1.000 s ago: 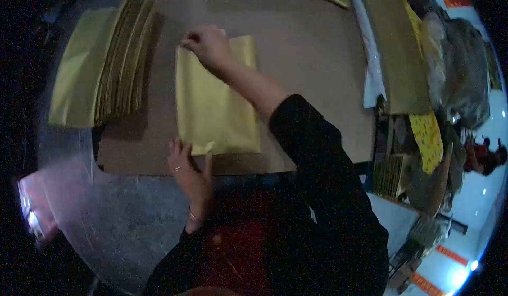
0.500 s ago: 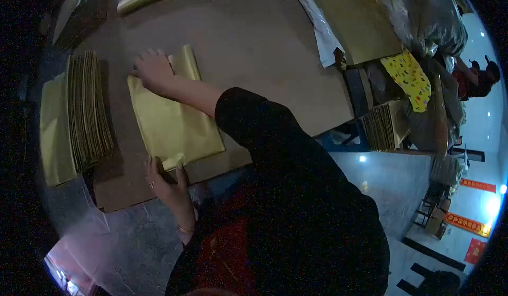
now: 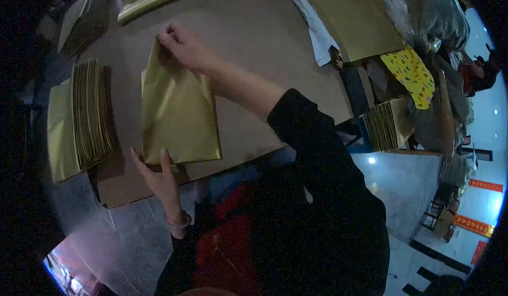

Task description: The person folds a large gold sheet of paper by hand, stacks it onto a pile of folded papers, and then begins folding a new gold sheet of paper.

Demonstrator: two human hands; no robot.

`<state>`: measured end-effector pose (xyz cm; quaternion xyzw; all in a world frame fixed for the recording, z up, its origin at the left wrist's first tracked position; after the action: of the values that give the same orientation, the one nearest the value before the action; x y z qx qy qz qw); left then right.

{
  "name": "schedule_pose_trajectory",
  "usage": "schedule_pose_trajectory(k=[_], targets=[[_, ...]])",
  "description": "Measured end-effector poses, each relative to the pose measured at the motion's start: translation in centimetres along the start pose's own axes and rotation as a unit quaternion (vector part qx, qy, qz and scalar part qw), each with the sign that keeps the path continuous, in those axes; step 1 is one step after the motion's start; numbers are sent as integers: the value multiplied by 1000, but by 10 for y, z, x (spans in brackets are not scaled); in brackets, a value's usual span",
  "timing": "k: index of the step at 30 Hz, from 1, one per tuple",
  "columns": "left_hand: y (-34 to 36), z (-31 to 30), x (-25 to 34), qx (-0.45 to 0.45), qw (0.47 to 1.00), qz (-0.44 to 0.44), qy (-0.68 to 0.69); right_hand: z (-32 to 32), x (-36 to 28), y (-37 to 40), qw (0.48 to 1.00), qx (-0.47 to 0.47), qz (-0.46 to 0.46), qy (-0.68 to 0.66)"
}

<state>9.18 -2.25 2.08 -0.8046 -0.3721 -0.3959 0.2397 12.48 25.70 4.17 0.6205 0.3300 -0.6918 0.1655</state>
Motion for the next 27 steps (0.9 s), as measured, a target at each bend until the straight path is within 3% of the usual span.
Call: schedule_pose_trajectory(k=[1, 2, 4, 7, 9, 11, 13, 15, 16, 18, 20, 22, 23, 25, 27], targets=[[-1, -1, 8, 12, 995, -28, 99, -6, 1, -1, 998, -2, -34, -59], [-3, -2, 18, 21, 995, -28, 98, -14, -1, -2, 991, -4, -66, -117], [-3, -2, 35, 38, 961, -81, 260, -31, -24, 4, 986, -5, -87, -140], [3, 0, 51, 35, 962, -31, 270, -72, -59, 19, 977, 29, -126, -170], [5, 4, 69, 81, 952, 16, 296, -104, -74, 39, 960, -23, -177, -214], [11, 2, 92, 81, 932, 299, 191, -128, -86, 70, 948, -13, -234, -216], [24, 7, 96, 39, 914, 319, 246, -158, -75, 113, 970, 51, -182, -152], [40, 6, 105, -64, 882, 447, 136, -178, -54, 155, 980, 84, -136, -117], [50, 7, 103, -113, 881, 444, 117, -184, -43, 174, 986, 95, -93, -99], [63, 12, 88, -185, 858, 471, 91, -198, -31, 201, 990, 31, -131, -39], [82, 21, 68, -269, 817, 509, 43, -210, -18, 238, 994, 44, -100, 16], [91, 28, 51, -316, 799, 511, 7, -209, -7, 272, 998, 10, 54, -37], [96, 29, 43, -342, 782, 520, -30, -210, -11, 286, 988, 26, 107, 105], [106, 29, 36, -359, 765, 531, -65, -209, -13, 301, 984, 23, 113, 135], [110, 37, 37, -315, 783, 526, -100, -216, -17, 308, 962, -9, 94, 255]])
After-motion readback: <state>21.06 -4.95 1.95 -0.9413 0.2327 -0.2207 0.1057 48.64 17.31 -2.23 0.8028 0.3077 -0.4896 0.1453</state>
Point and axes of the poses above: each hand's wrist, its own y-axis away from the middle knuckle, its own z-axis out of the palm, x = y × z, the point moved 2 cm from there along -y, towards the middle knuckle, and after that the axes turned 5 degrees about -y, right-handed, at the moved point
